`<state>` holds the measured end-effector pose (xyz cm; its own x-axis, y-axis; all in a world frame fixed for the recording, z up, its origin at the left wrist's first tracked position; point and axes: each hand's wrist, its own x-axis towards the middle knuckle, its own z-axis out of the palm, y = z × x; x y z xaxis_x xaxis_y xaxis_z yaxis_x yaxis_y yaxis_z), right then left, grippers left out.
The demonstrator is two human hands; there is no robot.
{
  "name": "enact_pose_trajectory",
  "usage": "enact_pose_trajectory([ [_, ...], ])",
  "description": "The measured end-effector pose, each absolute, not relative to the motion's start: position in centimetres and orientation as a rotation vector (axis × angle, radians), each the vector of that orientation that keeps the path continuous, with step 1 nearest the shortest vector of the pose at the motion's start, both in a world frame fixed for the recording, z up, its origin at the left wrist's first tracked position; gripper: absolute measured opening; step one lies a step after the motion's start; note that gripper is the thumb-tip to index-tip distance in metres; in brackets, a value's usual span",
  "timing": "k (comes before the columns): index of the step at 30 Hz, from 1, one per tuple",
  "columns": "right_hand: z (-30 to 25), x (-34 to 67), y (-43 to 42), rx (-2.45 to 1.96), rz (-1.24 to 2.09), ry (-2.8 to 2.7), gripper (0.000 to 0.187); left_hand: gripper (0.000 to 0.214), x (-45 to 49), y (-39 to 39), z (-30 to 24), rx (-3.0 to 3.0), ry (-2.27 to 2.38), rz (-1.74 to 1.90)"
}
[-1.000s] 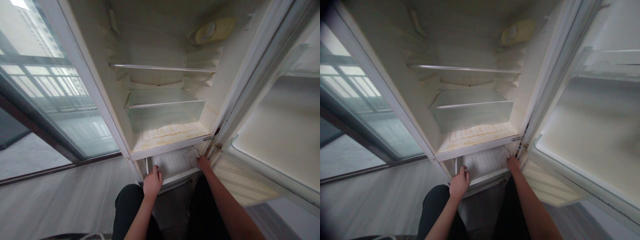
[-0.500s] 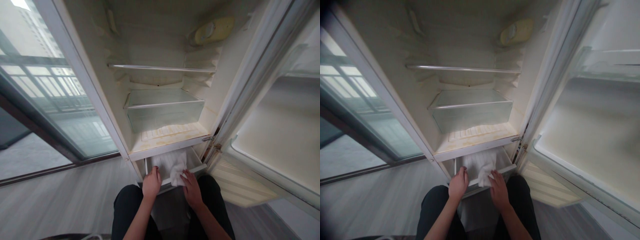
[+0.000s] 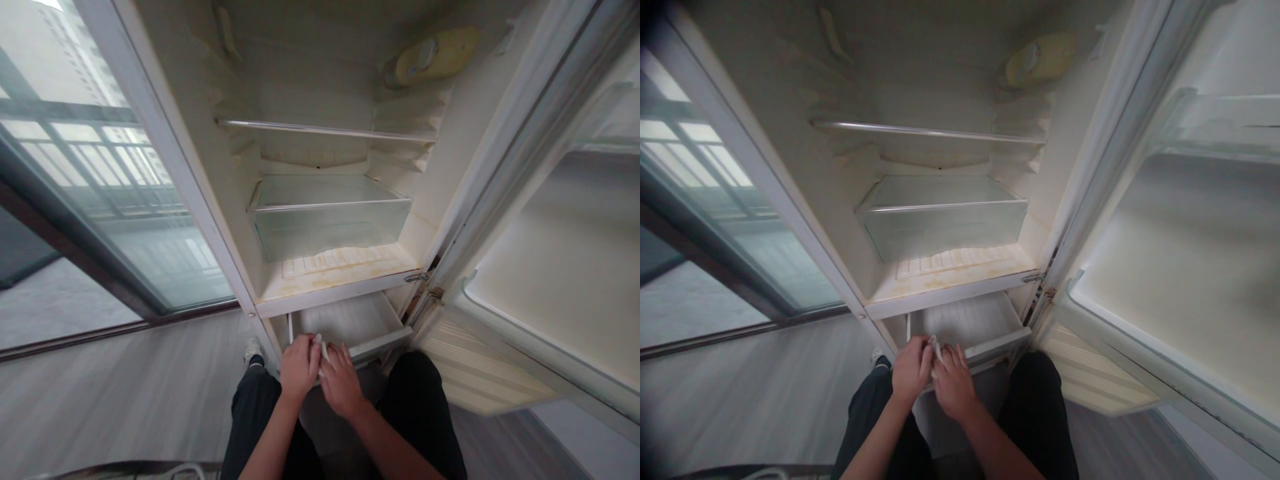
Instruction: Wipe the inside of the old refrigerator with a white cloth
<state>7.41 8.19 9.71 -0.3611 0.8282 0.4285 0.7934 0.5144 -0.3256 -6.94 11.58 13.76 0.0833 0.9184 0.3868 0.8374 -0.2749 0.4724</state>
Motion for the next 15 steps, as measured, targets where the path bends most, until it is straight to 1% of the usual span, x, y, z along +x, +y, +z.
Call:
enact_pose_trajectory([
  [3, 9.0, 12.4, 8.8, -1.441, -0.047, -2.149, 0.053, 0.032, -6.3, 11.7, 14.2, 2.358, 1.847, 0.743],
  [6, 8.3, 17.6, 9.5, -1.628, -0.216, -1.988, 0.045, 0.032, -6.0, 11.8, 14.5, 2.369, 1.888, 0.603],
  [10, 8.7, 22.6, 10.5, -1.833, -0.252, -1.766, 0.046, 0.031, -5.9, 11.8, 14.6, 2.336, 1.884, 0.528],
  [15, 9.8, 24.3, 11.5, -1.899, -0.256, -1.696, 0.051, 0.030, -6.0, 11.8, 14.1, 2.358, 1.873, 0.551],
])
